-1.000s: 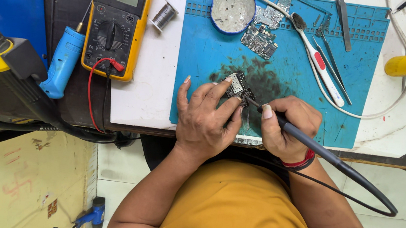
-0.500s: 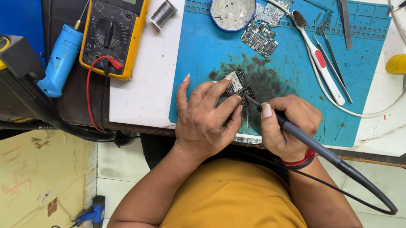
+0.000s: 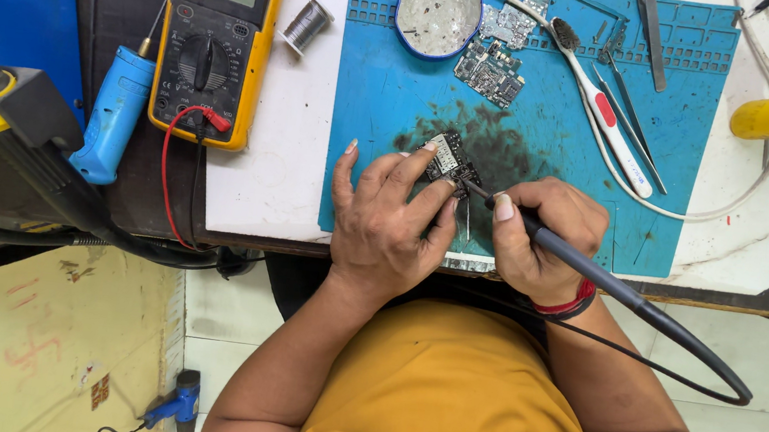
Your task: The person solders components on a small circuit board at a repair workbench, holding the board with tweezers while applying a soldering iron. They then use a hot air gun on the board, reposition it, and continue soldering and adjusting components with tweezers.
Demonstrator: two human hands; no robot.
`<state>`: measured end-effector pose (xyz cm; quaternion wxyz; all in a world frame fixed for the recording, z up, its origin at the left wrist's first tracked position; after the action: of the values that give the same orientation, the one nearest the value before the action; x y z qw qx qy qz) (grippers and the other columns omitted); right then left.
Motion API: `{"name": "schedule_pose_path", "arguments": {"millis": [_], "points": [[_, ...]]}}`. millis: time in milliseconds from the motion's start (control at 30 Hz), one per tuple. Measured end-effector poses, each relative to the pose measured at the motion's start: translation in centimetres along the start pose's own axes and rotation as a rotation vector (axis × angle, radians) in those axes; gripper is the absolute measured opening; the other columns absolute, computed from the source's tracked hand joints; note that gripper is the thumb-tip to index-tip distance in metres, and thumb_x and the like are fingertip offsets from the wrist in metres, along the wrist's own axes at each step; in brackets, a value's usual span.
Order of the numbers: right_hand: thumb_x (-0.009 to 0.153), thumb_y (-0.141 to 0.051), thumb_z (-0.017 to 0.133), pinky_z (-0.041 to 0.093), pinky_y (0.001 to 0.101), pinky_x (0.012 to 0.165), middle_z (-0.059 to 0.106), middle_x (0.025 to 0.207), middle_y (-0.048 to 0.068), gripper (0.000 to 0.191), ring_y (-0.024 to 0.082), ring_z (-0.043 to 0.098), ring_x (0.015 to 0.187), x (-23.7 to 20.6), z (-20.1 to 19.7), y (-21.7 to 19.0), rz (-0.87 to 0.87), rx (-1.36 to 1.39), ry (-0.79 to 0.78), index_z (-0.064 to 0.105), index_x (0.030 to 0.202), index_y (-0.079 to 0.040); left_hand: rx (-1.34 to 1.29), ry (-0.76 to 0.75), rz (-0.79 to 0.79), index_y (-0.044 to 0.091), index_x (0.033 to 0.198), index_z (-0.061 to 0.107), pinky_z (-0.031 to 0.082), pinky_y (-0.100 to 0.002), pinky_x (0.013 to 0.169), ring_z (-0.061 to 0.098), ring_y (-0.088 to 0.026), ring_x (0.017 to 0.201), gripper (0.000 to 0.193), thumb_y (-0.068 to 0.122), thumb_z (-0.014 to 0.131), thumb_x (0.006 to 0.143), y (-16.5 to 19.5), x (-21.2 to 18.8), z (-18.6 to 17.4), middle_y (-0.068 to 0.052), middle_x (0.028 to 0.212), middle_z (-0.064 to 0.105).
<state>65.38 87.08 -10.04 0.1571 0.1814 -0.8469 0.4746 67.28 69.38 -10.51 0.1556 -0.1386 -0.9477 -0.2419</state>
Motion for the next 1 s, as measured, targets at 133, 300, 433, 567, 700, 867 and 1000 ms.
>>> {"name": "schedule_pose_path", "arguments": {"millis": [133,300,433,567,700,867,1000], "points": [[0.097,-0.007,0.068,0.045,0.0312,0.057,0.065,0.077,0.011,0.013,0.024,0.062,0.064,0.03,-0.07,0.01,-0.004,0.005,-0.007,0.062,0.086,-0.001,-0.003,0.002,0.001,0.017,0.106,0.076,0.02,-0.054,0.124,0.059,-0.023,0.12,0.018,0.029,0.077,0.093,-0.07,0.08,-0.01,-0.006,0.134,0.065],[0.097,-0.007,0.068,0.045,0.0314,0.057,0.065,0.077,0.012,0.014,0.023,0.061,0.059,-0.05,-0.06,-0.01,0.0,0.005,0.002,0.062,0.087,0.0,-0.004,-0.003,0.002,0.017,0.106,0.076,0.02,-0.054,0.124,0.059,-0.023,0.12,0.018,0.029,0.077,0.093,-0.05,0.02,0.03,-0.006,0.133,0.065],[0.096,-0.006,0.068,0.045,0.0315,0.056,0.064,0.075,0.012,0.013,0.025,0.061,0.063,-0.06,0.08,-0.01,0.004,-0.002,-0.004,0.062,0.086,0.0,0.004,0.004,0.003,0.017,0.106,0.076,0.02,-0.054,0.124,0.059,-0.023,0.12,0.018,0.028,0.077,0.092,-0.15,-0.01,0.04,-0.006,0.134,0.065],[0.097,-0.005,0.068,0.045,0.0312,0.057,0.065,0.076,0.012,0.013,0.024,0.061,0.063,0.0,0.14,-0.13,-0.004,0.007,-0.002,0.062,0.087,0.0,0.004,0.001,0.002,0.017,0.106,0.076,0.02,-0.054,0.124,0.058,-0.023,0.12,0.017,0.029,0.077,0.093,-0.16,-0.08,0.04,-0.005,0.133,0.065],[0.096,-0.005,0.068,0.046,0.0313,0.057,0.064,0.076,0.011,0.012,0.024,0.061,0.063,0.08,0.25,-0.22,-0.003,0.01,-0.011,0.062,0.086,0.0,-0.001,0.001,0.004,0.017,0.106,0.076,0.02,-0.054,0.124,0.058,-0.023,0.12,0.017,0.028,0.077,0.093,-0.25,-0.11,0.0,-0.006,0.134,0.065],[0.095,-0.005,0.068,0.045,0.0319,0.056,0.064,0.075,0.012,0.012,0.025,0.061,0.063,-0.01,0.24,-0.28,0.0,0.007,-0.022,0.063,0.086,0.0,-0.007,-0.009,0.001,0.017,0.106,0.075,0.021,-0.054,0.124,0.059,-0.024,0.12,0.018,0.028,0.077,0.092,-0.2,-0.25,-0.15,-0.006,0.134,0.065],[0.096,-0.005,0.068,0.046,0.0319,0.057,0.065,0.077,0.012,0.012,0.025,0.062,0.064,-0.14,-0.21,-0.27,-0.006,0.005,-0.021,0.063,0.087,-0.001,-0.008,-0.004,0.003,0.017,0.106,0.075,0.021,-0.054,0.124,0.059,-0.024,0.12,0.018,0.028,0.076,0.092,0.23,-0.21,-0.09,-0.006,0.134,0.065]]}}
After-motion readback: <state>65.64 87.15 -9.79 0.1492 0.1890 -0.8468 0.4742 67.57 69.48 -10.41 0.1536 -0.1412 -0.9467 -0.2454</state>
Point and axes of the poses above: each hand's wrist, its own x-axis towards the middle knuckle, its own z-axis out of the palm, y = z × x, the point moved 4 cm from there along x, towards the middle knuckle
